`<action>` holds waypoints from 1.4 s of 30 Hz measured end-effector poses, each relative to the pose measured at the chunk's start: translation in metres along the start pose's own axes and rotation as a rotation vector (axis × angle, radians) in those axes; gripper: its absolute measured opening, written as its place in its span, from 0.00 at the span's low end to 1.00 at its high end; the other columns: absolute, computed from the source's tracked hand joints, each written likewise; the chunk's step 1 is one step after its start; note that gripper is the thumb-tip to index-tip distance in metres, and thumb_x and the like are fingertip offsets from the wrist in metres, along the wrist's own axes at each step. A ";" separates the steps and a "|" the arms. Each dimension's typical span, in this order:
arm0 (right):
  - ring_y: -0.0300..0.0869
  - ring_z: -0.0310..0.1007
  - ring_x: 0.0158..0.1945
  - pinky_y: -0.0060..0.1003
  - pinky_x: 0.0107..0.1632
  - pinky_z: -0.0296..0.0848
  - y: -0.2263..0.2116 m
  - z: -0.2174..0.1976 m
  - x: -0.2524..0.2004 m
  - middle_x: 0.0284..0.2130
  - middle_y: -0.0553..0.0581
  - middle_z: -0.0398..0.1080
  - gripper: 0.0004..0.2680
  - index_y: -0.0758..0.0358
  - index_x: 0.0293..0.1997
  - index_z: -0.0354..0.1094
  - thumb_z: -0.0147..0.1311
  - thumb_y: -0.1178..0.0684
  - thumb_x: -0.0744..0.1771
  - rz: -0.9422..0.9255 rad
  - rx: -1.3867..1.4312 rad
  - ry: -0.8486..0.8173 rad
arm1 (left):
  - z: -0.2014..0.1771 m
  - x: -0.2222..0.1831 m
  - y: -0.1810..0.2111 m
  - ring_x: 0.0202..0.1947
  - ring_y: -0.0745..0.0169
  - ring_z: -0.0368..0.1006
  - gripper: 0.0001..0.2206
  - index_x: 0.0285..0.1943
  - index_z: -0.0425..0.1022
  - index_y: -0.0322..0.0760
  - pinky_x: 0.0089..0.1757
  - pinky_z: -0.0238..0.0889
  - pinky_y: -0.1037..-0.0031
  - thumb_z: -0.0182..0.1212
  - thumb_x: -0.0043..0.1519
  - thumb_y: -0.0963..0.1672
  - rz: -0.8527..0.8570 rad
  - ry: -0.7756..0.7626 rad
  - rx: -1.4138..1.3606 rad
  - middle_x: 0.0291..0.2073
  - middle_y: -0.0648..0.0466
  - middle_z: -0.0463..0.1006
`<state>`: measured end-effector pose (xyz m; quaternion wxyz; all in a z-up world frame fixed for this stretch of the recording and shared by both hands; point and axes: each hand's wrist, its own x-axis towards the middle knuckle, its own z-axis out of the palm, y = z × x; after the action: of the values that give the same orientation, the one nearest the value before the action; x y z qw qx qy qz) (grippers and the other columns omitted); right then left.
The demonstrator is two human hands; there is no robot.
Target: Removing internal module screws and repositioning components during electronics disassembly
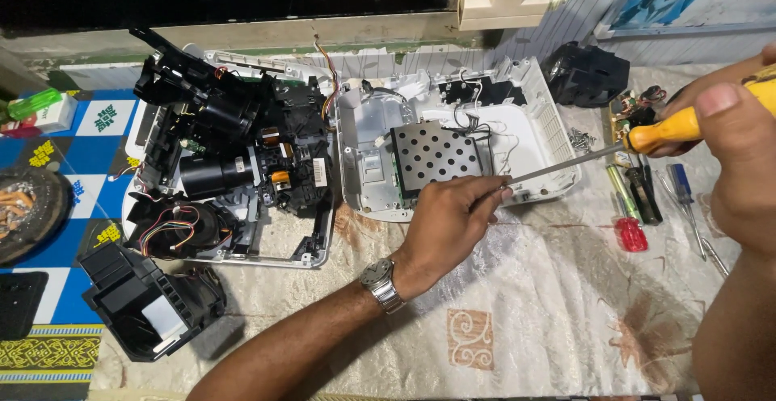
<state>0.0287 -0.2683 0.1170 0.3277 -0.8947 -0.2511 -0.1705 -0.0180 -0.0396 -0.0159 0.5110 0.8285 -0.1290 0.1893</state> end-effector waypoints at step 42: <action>0.61 0.77 0.42 0.46 0.47 0.82 0.001 0.029 -0.005 0.43 0.83 0.70 0.11 0.94 0.47 0.67 0.49 0.67 0.80 -0.325 0.145 0.147 | -0.069 0.031 0.025 0.17 0.74 0.76 0.07 0.41 0.85 0.44 0.23 0.74 0.81 0.59 0.66 0.43 0.054 -0.292 0.381 0.22 0.60 0.84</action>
<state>0.0291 -0.2516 0.0929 0.3771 -0.8014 -0.3793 -0.2676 -0.0131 0.0102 0.0462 0.3163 0.9247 -0.1856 0.1018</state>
